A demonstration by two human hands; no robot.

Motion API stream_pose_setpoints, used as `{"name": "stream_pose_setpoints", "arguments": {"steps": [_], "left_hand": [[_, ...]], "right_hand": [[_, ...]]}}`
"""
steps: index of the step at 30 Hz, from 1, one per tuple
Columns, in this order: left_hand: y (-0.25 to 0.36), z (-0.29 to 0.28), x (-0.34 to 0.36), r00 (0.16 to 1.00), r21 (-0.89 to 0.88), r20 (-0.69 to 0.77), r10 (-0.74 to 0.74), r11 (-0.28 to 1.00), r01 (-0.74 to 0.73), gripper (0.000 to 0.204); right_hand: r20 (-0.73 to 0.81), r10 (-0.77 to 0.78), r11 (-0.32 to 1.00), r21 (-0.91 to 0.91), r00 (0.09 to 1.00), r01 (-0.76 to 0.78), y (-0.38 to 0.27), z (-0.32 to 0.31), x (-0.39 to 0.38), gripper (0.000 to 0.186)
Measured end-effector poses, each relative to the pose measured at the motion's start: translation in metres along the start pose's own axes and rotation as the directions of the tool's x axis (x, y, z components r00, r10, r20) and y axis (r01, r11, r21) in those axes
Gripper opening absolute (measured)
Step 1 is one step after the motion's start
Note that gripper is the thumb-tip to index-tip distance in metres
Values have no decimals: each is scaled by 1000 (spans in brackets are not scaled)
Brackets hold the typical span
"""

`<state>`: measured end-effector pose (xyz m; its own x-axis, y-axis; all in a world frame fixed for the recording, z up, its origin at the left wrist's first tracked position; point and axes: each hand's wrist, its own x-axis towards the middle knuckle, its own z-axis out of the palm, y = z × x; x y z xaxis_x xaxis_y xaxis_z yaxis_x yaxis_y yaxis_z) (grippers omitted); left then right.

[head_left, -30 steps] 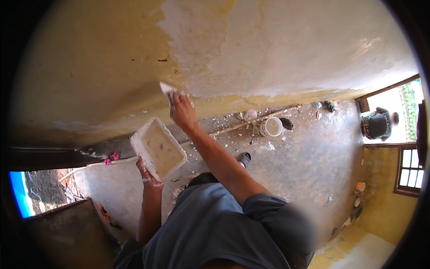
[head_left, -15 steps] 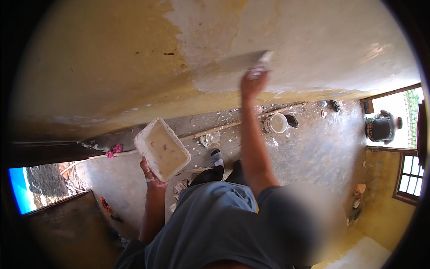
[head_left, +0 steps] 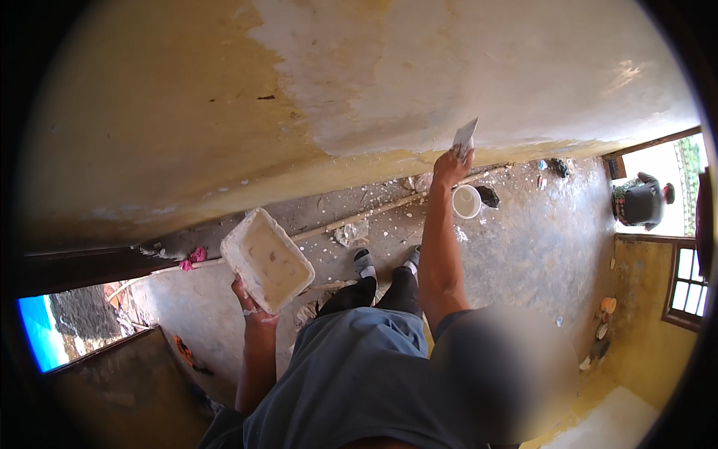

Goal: The person applies plaster to a wall using a putty knife and a plastic container. They scrape plaster from the container onto the knife and smooth it over the yellow surface of the wall, and they also clean the knife in a bucket of water.

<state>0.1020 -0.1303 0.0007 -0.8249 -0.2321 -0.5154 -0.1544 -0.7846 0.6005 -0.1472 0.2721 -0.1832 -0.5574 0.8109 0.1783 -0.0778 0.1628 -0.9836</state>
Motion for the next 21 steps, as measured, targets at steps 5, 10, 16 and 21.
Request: {"name": "stream_pose_setpoints", "arguments": {"steps": [5, 10, 16, 21], "left_hand": [[1, 13, 2, 1000, 33, 9, 8, 999, -9, 66], [1, 12, 3, 999, 19, 33, 19, 1000, -19, 67], [-6, 31, 16, 977, 13, 213, -21, 1000, 18, 61], [-4, 5, 0, 1000, -16, 28, 6, 1000, -5, 67]], "right_hand": [[73, -259, 847, -461, 963, 263, -49, 71, -62, 38], [833, -149, 892, -120, 533, 437, -101, 94, -233, 41], [485, -580, 154, -723, 655, 673, 37, 43, -137, 39], [103, 23, 846, -533, 994, 35, -23, 21, -17, 37]]}}
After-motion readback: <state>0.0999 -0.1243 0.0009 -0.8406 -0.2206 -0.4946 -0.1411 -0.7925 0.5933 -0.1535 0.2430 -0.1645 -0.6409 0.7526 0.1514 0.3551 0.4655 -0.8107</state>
